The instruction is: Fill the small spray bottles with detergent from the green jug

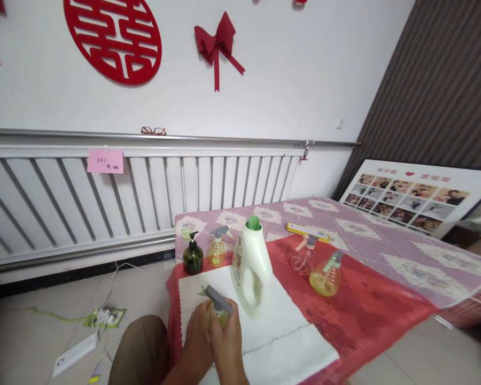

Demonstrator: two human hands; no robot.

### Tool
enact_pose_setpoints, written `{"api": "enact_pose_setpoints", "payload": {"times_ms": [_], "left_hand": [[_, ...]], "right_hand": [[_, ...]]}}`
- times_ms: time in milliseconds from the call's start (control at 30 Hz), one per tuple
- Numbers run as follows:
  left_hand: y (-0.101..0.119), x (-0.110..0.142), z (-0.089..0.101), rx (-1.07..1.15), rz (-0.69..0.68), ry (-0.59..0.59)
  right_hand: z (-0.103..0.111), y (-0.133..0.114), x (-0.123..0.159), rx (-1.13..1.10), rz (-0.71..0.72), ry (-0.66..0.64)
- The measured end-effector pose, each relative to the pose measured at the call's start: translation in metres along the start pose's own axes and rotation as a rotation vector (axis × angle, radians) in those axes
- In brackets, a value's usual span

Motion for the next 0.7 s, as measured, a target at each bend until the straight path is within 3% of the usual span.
{"api": "enact_pose_setpoints", "payload": {"times_ms": [700], "left_hand": [[-0.008, 0.001, -0.006, 0.025, -0.073, 0.135]], "right_hand": [[0.005, -0.008, -0.003, 0.042, 0.067, -0.02]]}}
Point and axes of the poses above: each hand's wrist, its own x-axis away from the middle knuckle, its own z-axis out of the back of the hand, y = z × x, the point moved 3 cm from there along -x, towards the middle knuckle, and after that the axes turned 5 degrees about -z, right-handed, at the moved point
